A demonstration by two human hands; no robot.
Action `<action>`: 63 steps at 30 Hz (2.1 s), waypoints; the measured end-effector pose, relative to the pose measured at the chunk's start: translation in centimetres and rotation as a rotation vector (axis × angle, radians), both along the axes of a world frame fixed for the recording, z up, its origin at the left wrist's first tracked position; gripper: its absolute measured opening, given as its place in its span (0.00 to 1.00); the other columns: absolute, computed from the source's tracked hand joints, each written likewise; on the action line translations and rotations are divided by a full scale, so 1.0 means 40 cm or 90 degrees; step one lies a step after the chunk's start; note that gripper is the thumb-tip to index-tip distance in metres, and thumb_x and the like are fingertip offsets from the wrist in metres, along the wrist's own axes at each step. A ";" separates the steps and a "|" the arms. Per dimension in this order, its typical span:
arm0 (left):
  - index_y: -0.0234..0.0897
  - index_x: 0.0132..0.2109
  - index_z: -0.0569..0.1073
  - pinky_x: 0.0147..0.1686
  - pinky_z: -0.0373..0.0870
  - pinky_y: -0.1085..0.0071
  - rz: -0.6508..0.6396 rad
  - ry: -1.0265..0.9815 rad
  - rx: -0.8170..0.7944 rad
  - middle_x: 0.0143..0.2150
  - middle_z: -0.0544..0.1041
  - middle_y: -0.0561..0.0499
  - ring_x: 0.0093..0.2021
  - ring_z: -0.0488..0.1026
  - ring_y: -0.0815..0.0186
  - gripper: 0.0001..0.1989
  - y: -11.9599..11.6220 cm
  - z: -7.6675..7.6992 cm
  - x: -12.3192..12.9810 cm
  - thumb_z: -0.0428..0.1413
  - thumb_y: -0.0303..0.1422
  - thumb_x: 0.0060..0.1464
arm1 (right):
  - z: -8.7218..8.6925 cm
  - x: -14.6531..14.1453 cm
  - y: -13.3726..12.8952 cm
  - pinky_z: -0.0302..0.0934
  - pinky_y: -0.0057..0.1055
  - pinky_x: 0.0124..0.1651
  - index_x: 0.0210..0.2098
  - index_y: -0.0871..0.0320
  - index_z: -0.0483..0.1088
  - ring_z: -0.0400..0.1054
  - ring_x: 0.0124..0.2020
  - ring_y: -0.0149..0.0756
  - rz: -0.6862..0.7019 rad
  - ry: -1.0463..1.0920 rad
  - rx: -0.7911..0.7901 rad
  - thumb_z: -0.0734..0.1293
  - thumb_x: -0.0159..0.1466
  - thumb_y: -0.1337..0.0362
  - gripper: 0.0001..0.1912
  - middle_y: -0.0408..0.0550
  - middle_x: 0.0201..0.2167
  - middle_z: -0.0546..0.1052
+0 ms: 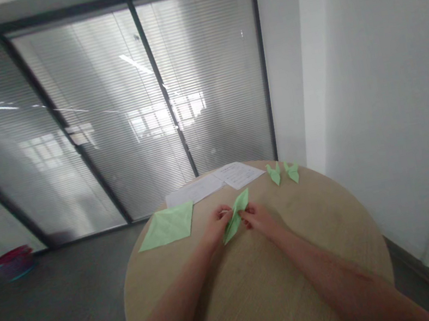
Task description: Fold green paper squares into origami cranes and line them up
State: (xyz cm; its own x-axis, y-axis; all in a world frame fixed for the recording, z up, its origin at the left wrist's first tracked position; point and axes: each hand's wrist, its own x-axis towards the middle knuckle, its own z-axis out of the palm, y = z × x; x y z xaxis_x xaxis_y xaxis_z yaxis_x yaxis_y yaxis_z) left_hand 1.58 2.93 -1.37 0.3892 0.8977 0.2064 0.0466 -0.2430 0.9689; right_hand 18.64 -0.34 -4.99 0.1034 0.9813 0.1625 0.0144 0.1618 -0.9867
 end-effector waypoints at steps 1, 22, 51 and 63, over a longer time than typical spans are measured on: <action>0.37 0.38 0.71 0.24 0.57 0.74 -0.008 -0.002 -0.006 0.25 0.73 0.56 0.24 0.66 0.69 0.21 0.000 -0.002 0.000 0.66 0.49 0.48 | 0.002 0.000 0.000 0.66 0.29 0.30 0.37 0.55 0.74 0.71 0.27 0.35 0.001 -0.006 -0.001 0.70 0.60 0.52 0.14 0.46 0.28 0.78; 0.31 0.47 0.82 0.42 0.70 0.64 -0.148 -0.031 0.013 0.43 0.83 0.39 0.40 0.77 0.56 0.29 0.007 -0.008 0.002 0.69 0.51 0.48 | 0.003 -0.003 -0.001 0.63 0.28 0.27 0.38 0.54 0.72 0.68 0.26 0.34 0.016 -0.024 0.022 0.69 0.60 0.52 0.13 0.44 0.28 0.75; 0.39 0.31 0.75 0.30 0.61 0.68 -0.002 0.081 0.063 0.27 0.75 0.49 0.28 0.67 0.63 0.16 0.032 -0.028 0.004 0.61 0.47 0.50 | -0.017 -0.003 0.006 0.65 0.28 0.27 0.37 0.54 0.71 0.70 0.29 0.36 0.008 -0.064 0.027 0.70 0.60 0.56 0.10 0.45 0.30 0.77; 0.31 0.33 0.77 0.28 0.65 0.69 -0.028 0.084 -0.032 0.26 0.75 0.49 0.26 0.70 0.66 0.20 0.040 -0.030 -0.004 0.62 0.48 0.53 | 0.004 -0.003 -0.007 0.72 0.35 0.34 0.40 0.53 0.69 0.78 0.32 0.42 0.060 0.016 -0.011 0.69 0.62 0.55 0.11 0.47 0.34 0.82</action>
